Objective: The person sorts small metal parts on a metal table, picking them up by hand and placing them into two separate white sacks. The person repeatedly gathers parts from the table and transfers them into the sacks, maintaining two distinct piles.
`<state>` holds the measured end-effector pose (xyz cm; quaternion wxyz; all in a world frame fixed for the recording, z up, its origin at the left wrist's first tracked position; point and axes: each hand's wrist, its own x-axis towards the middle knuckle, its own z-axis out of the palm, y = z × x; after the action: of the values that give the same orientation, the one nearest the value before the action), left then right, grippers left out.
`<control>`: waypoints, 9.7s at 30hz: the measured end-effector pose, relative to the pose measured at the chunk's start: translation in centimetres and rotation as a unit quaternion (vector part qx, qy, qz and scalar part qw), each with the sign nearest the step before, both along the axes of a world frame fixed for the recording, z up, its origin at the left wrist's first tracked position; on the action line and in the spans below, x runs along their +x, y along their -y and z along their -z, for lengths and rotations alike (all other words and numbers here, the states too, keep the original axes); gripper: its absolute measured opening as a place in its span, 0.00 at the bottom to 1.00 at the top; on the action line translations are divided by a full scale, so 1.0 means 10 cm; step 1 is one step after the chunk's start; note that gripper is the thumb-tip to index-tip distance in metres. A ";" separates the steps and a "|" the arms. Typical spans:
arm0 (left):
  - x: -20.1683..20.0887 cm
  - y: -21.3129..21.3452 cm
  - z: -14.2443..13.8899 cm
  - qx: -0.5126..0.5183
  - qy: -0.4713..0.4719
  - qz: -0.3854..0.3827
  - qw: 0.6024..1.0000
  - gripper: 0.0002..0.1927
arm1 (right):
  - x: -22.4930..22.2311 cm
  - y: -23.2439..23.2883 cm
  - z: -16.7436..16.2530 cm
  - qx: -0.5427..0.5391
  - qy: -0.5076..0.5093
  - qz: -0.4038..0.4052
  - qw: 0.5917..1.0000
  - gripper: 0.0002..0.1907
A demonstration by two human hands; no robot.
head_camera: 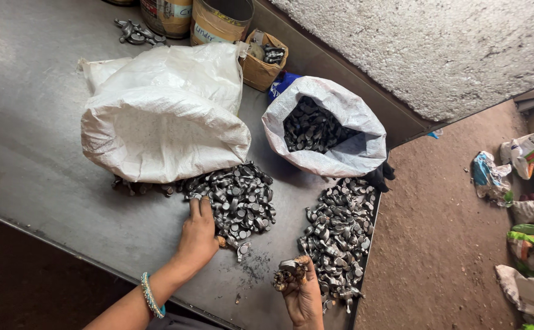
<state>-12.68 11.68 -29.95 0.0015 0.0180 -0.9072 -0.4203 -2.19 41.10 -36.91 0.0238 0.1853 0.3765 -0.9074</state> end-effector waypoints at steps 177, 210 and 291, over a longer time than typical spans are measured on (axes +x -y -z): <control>0.24 -0.07 0.72 0.644 0.399 0.019 0.653 0.16 | -0.58 0.19 0.19 -0.067 0.028 -0.031 0.997 0.18; 0.19 0.08 0.68 0.630 0.344 -0.001 0.696 0.18 | -0.61 0.74 -0.69 0.723 -0.058 -0.044 0.687 0.22; 0.15 0.03 0.61 0.498 0.257 -0.035 0.828 0.15 | -1.27 1.08 -0.57 0.615 -0.027 -0.078 0.784 0.18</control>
<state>-11.22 11.36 -36.10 -0.2261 0.1554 -0.5412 -0.7949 -14.89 30.29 -31.22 -0.0352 0.1061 0.8684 -0.4831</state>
